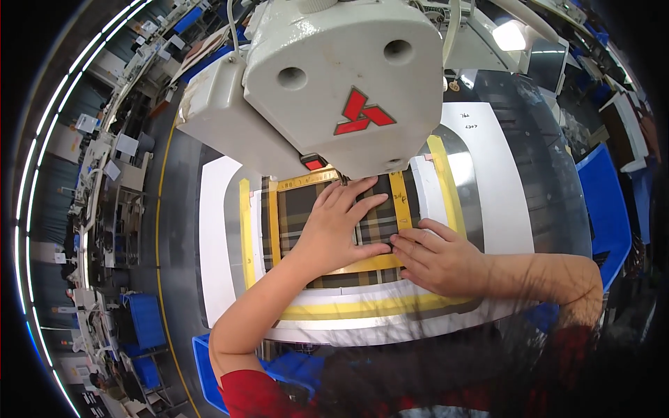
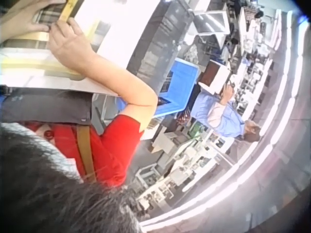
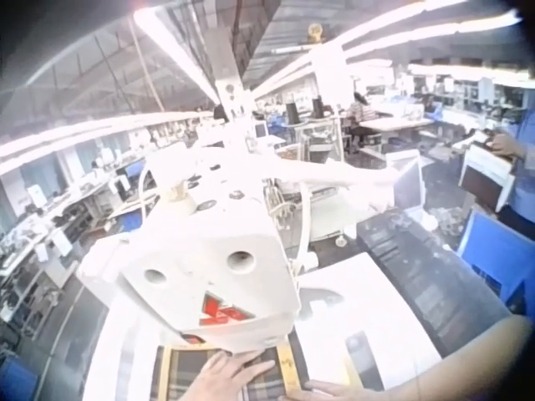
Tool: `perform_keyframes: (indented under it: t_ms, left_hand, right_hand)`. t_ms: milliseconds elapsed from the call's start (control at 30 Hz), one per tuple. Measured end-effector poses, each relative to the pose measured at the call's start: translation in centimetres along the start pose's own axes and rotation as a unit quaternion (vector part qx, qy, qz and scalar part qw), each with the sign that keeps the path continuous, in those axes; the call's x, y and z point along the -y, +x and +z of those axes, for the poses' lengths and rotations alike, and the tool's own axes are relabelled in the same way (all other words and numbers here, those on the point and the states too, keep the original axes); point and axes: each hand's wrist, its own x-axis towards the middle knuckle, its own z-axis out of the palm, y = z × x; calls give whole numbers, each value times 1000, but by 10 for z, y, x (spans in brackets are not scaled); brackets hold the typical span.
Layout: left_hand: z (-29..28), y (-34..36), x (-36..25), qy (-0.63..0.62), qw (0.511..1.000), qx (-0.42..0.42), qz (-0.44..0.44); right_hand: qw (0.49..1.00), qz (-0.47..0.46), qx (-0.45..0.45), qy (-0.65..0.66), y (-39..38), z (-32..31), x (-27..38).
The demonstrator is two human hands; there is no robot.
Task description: Operating an industrial sewing machine to sew fabric patches onto a base material.
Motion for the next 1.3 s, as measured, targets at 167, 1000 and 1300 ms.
perform_keyframes:
  t_ms: [167, 1000, 1300]
  left_hand:
    - [0, -2, -1, 17, 1000, 14, 10]
    - [-4, -35, -24, 18, 998, 51, 44]
    - [16, -30, -14, 6, 999, 22, 33]
  right_hand:
    - [999, 31, -4, 42, 1, 3, 2]
    - [996, 47, -39, 72, 2, 16, -7]
    - [991, 62, -70, 94, -6, 30, -24]
